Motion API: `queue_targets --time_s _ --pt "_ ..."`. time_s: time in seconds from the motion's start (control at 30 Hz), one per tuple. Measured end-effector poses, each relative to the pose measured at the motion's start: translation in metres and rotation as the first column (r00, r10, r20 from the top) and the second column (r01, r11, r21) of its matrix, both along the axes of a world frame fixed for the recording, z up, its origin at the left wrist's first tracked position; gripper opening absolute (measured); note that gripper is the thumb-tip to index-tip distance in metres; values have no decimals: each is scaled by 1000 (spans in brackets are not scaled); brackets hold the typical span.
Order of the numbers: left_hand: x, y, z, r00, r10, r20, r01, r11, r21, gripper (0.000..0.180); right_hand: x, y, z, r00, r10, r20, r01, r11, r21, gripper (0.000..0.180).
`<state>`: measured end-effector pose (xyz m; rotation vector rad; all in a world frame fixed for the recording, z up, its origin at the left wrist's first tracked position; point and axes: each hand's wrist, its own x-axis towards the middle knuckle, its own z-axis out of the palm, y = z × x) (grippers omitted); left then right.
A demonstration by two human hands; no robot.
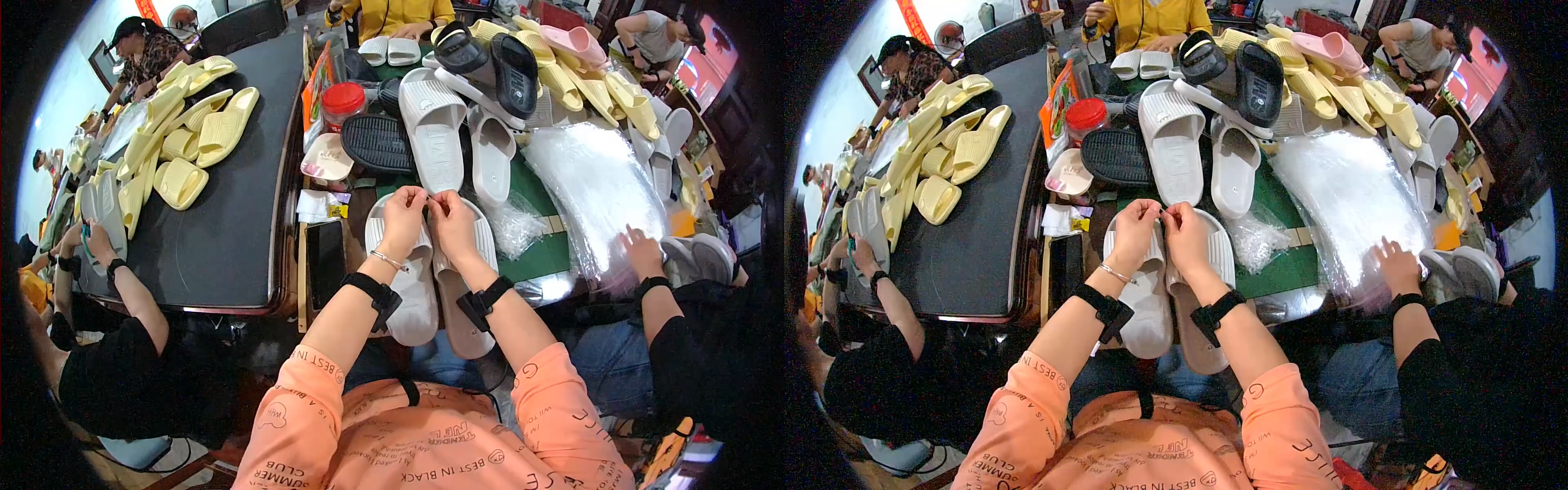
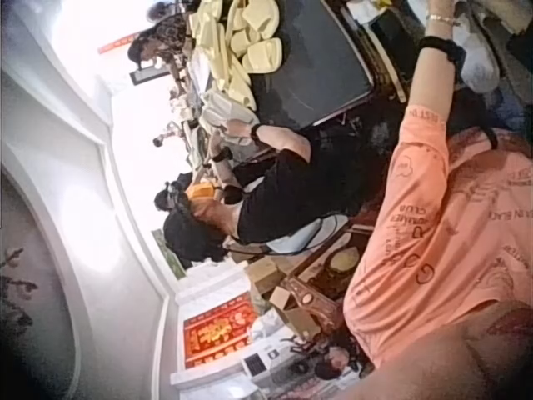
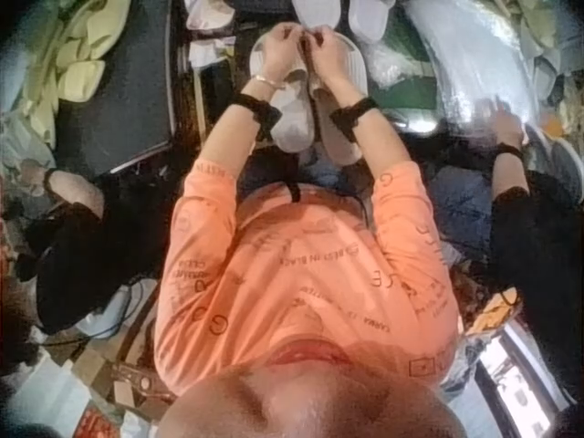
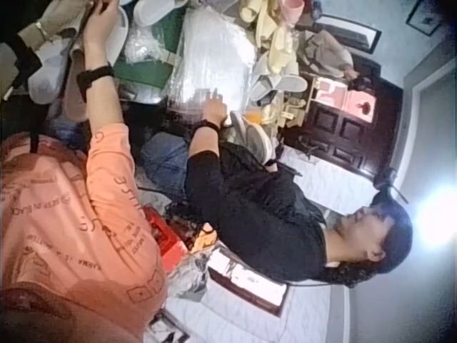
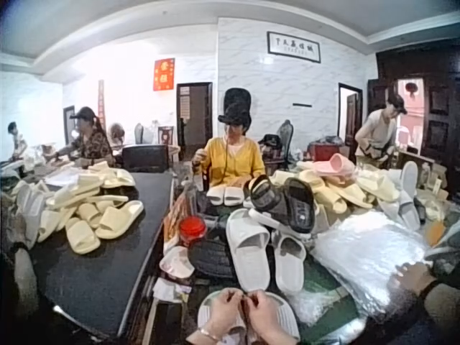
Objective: Trimming and sorting molded sandals and slides in a manufacturing environment.
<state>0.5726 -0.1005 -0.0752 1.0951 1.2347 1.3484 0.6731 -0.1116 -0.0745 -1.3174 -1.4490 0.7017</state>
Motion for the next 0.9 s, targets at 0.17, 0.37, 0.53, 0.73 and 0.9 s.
queue_targets --time_s 0.17,0.37,0.53,0.73,0.9 --pt "1 2 0 996 -19 82 20 1000 -15 13 0 3 -5 999 -8 -33 10 999 39 8" --pt "1 -1 4 998 -48 43 49 999 -13 12 1 0 -4 997 1 -75 2 999 43 6" --pt "1 2 0 999 -54 3 54 997 -51 12 1 2 -8 996 -3 -85 6 999 34 6" --pt "0 -3 2 998 -35 47 37 998 -52 12 -1 -3 4 999 -7 -45 7 1000 13 7" --pt "7 1 0 999 21 37 -18 998 -63 17 12 1 21 999 -42 20 38 987 159 9"
